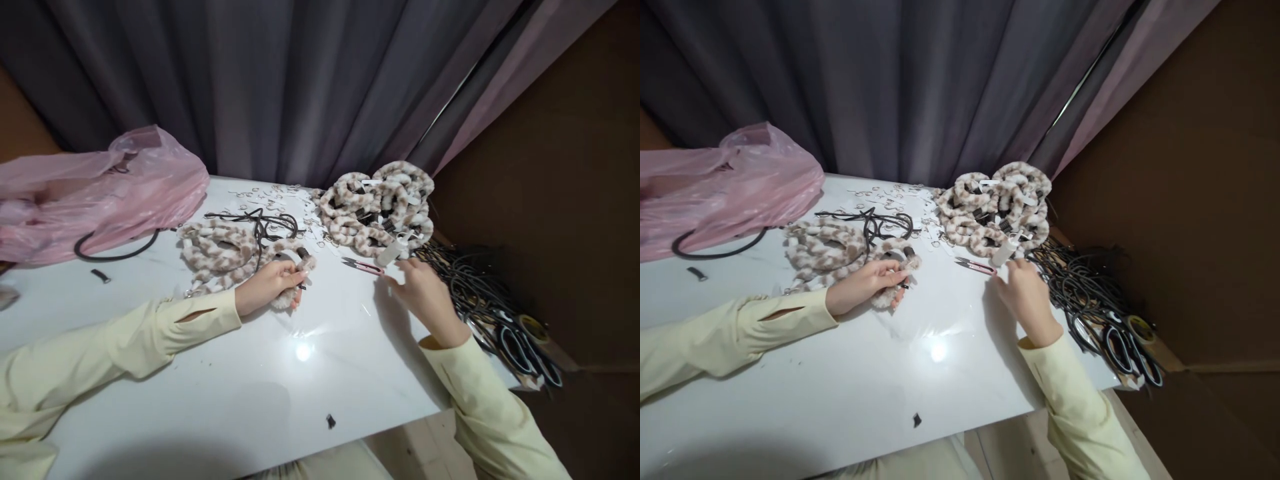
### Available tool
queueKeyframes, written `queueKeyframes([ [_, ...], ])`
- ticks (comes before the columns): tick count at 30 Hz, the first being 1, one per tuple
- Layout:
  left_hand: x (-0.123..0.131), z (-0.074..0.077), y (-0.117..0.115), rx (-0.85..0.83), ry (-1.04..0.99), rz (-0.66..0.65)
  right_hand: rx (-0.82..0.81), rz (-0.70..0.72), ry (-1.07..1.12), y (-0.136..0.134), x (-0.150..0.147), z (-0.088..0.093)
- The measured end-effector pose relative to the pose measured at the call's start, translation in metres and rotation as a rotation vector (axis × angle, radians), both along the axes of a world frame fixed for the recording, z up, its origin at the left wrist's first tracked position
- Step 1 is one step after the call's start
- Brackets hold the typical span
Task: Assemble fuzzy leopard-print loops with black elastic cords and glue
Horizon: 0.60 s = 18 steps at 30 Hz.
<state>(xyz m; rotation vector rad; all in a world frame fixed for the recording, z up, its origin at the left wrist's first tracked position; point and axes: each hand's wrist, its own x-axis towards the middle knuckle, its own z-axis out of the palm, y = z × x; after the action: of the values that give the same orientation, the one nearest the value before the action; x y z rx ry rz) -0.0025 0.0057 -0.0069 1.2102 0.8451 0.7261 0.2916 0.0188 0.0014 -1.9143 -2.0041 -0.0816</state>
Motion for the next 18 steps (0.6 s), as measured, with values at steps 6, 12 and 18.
queueKeyframes([
  [6,-0.001,0.003,0.000,-0.027,-0.038,0.003,-0.120,0.353,-0.275,0.022,-0.038,-0.010],
  [12,-0.003,-0.001,0.005,-0.045,-0.114,0.045,-0.125,0.379,-0.072,0.023,-0.049,0.004],
  [18,-0.004,-0.005,0.007,-0.065,-0.193,0.104,-0.462,0.471,0.853,-0.009,-0.083,0.022],
])
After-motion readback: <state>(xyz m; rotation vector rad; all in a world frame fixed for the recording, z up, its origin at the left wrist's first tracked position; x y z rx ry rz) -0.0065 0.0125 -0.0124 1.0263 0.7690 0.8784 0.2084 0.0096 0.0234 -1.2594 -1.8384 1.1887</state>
